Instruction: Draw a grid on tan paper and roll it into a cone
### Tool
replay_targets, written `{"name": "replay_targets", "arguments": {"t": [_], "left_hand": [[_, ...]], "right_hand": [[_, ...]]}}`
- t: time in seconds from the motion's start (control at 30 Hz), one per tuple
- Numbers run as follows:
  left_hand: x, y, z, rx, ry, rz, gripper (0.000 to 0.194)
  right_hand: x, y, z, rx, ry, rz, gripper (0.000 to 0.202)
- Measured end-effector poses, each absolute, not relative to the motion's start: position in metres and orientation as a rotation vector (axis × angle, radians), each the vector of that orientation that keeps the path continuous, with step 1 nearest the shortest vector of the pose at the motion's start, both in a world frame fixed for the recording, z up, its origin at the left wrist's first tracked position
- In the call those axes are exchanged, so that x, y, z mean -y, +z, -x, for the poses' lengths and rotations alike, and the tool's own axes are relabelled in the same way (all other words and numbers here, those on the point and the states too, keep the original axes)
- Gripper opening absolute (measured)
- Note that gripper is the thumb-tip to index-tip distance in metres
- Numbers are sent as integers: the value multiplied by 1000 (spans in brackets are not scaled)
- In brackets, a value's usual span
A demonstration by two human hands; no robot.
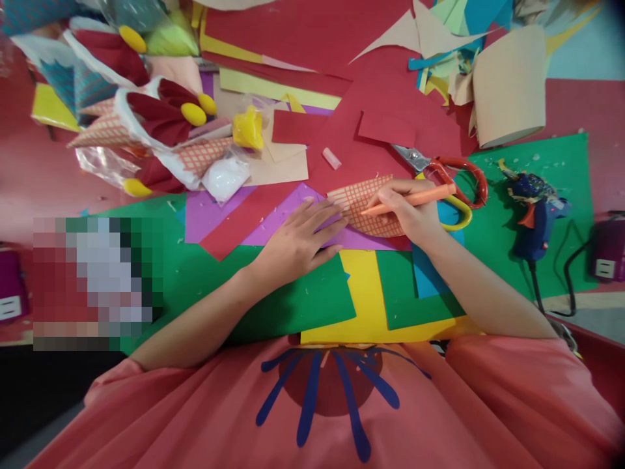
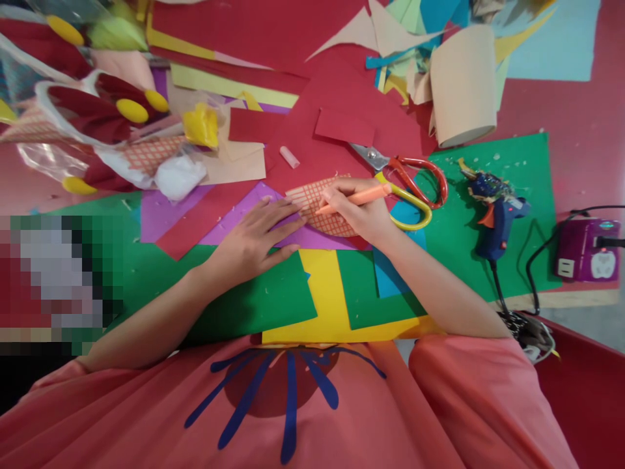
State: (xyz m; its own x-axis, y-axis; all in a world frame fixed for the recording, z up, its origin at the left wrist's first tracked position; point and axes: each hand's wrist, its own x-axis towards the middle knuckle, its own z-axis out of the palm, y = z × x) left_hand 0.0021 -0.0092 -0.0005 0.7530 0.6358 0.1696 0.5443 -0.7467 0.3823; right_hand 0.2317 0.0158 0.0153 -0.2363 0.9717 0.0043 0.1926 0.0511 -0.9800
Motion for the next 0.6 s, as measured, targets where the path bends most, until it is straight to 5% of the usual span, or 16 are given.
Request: {"name": "replay_targets", "arguments": {"t": [0.6], "left_hand": [[10, -1, -1, -752, 372, -2668, 38]], "right_hand": [[-18, 11, -231, 1691, 1215, 1219, 20]]}}
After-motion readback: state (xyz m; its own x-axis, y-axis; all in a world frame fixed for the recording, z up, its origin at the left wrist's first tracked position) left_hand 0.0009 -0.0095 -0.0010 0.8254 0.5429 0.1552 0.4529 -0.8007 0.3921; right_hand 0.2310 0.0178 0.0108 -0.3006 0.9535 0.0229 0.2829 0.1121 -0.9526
